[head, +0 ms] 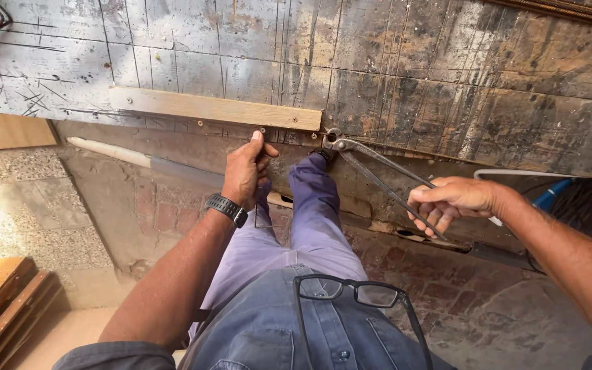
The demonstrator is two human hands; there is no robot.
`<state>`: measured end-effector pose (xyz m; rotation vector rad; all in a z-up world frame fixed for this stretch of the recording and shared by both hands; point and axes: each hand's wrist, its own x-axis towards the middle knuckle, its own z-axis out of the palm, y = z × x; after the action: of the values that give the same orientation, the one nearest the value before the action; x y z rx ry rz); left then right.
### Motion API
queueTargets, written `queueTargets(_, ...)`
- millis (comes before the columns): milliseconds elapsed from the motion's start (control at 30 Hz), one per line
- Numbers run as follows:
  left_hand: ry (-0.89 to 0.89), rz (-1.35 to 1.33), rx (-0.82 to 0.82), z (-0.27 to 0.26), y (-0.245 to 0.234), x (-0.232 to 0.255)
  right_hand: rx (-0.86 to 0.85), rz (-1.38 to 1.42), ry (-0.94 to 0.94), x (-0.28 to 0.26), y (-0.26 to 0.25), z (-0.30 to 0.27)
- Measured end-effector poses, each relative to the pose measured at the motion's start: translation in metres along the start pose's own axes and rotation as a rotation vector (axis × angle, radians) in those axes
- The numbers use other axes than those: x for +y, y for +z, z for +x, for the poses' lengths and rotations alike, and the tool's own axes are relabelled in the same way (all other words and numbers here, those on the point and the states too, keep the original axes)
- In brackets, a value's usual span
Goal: The person uses a metal bending tool to shape thin metal rods into rectangular frames. They repeatedly pick up a rod, position it against a wooden jig, and use the tool to bend the metal at specific points before placing the finished frame aside.
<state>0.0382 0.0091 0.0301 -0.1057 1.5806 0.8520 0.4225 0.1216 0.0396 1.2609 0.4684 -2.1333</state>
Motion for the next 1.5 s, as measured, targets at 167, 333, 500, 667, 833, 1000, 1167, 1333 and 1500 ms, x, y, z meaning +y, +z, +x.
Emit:
queueTargets(167, -0.029, 0.008, -0.021, -0.002, 0.0, 0.004, -0.006, -0.011, -0.016, 0.009, 0.014, 0.005)
queueTargets(333, -0.021, 0.031, -0.058, 0.0, -0.004, 0.002, 0.021, 0.004, -0.07, 0.029, 0.032, 0.016)
queueTargets(500, 0.001, 0.036, -0.069, 0.0, -0.007, 0.003, 0.049, 0.119, -0.159, 0.05, 0.076, 0.03)
queueTargets(667, -0.007, 0.06, -0.101, 0.007, -0.01, -0.001, 0.05, 0.258, -0.244, 0.069, 0.138, 0.056)
queueTargets(833, -0.057, 0.103, -0.146, 0.023, -0.017, -0.009, 0.145, 0.676, -0.371, 0.075, 0.219, 0.098)
queueTargets(1000, -0.126, 0.149, -0.22, 0.014, -0.022, 0.006, 0.126, 0.855, -0.52, 0.069, 0.282, 0.155)
queueTargets(1167, -0.162, 0.261, -0.284, 0.016, -0.028, 0.017, 0.126, 0.963, -0.638, 0.036, 0.326, 0.173)
queueTargets(1333, -0.189, 0.321, -0.327, 0.02, -0.031, 0.02, 0.145, 1.027, -0.721, 0.021, 0.342, 0.186)
queueTargets(1500, -0.196, 0.351, -0.34, 0.013, -0.033, 0.027, 0.183, 1.068, -0.77, 0.005, 0.359, 0.199)
